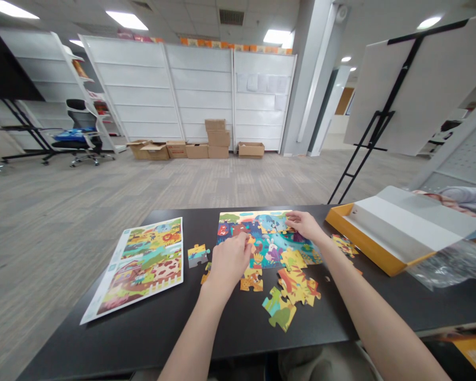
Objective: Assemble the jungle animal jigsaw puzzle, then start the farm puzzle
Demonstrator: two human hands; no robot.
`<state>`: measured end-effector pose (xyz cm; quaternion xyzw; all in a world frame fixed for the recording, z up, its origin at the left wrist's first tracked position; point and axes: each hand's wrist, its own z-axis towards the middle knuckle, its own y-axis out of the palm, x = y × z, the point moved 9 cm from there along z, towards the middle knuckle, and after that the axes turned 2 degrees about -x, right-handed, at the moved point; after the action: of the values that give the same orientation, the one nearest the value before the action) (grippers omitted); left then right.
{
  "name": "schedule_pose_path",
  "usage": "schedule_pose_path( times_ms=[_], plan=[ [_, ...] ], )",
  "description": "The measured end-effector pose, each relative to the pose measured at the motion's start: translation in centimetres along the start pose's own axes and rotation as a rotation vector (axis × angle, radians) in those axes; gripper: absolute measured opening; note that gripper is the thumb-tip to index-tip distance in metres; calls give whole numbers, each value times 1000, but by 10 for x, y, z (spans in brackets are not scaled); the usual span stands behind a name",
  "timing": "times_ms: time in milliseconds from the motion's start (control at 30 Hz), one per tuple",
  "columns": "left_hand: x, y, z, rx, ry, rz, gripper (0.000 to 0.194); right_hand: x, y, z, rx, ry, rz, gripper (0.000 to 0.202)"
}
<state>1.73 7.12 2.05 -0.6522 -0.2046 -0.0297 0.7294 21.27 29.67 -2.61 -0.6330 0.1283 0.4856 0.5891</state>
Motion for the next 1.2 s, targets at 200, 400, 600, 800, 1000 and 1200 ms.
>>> schedule_pose_path(
  times_ms=[200,400,600,800,1000,1200],
  plan=[
    [4,0,-1,-6,14,0,23,-9,2,-2,33,-50,-120,25],
    [5,-2,-4,5,20,-14,23,-16,2,-5,18,-52,-231,27],
    [1,-3,-6,4,19,-2,24,-34,8,-10,11,-212,-442,24],
    [-1,-2,-3,-8,15,18,23,-46,31,-18,-108,-325,-525,25],
    [3,-2,-1,-5,17,24,20,-51,33,-24,-143,-286,-608,28],
    [7,1,-1,-18,38,30,19,-56,33,-28,-153,-252,-667,31]
  ],
)
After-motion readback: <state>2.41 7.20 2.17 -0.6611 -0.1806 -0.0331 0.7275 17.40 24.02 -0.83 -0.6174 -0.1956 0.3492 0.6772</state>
